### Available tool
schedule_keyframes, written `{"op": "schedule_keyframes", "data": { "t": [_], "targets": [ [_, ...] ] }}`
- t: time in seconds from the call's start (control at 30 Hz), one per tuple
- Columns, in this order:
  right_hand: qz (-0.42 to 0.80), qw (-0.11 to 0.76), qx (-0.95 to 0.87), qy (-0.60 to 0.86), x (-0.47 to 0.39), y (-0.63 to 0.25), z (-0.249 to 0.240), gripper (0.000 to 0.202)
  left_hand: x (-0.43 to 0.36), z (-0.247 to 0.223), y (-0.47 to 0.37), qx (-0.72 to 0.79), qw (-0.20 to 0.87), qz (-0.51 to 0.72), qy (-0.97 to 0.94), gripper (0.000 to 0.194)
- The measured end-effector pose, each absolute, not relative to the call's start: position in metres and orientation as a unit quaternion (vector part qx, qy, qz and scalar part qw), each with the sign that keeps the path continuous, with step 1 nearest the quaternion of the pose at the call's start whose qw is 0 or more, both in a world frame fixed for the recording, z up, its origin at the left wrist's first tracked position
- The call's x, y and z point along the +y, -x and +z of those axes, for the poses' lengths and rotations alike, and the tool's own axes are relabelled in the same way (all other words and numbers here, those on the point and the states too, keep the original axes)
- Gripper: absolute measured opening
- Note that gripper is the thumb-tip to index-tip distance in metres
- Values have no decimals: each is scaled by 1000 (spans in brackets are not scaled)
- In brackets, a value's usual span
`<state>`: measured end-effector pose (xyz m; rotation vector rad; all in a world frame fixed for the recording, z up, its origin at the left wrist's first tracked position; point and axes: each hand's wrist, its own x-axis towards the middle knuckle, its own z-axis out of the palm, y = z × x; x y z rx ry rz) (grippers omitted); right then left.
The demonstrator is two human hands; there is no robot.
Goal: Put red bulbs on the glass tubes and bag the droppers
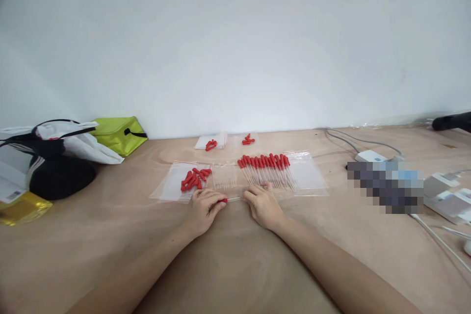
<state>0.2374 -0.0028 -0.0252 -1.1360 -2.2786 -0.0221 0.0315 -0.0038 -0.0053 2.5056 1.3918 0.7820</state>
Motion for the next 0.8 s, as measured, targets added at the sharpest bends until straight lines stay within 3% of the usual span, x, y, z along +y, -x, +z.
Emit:
{"op": "schedule_keyframes", "data": {
  "t": [0.33, 0.8],
  "targets": [
    [-10, 307, -861, 404, 2, -236, -25, 31, -4, -5, -31, 455, 90, 257, -848, 12],
    [-55, 301, -879, 366, -7, -231, -22, 22, -6, -8, -30, 413, 72, 266, -868, 12]
  ]
}}
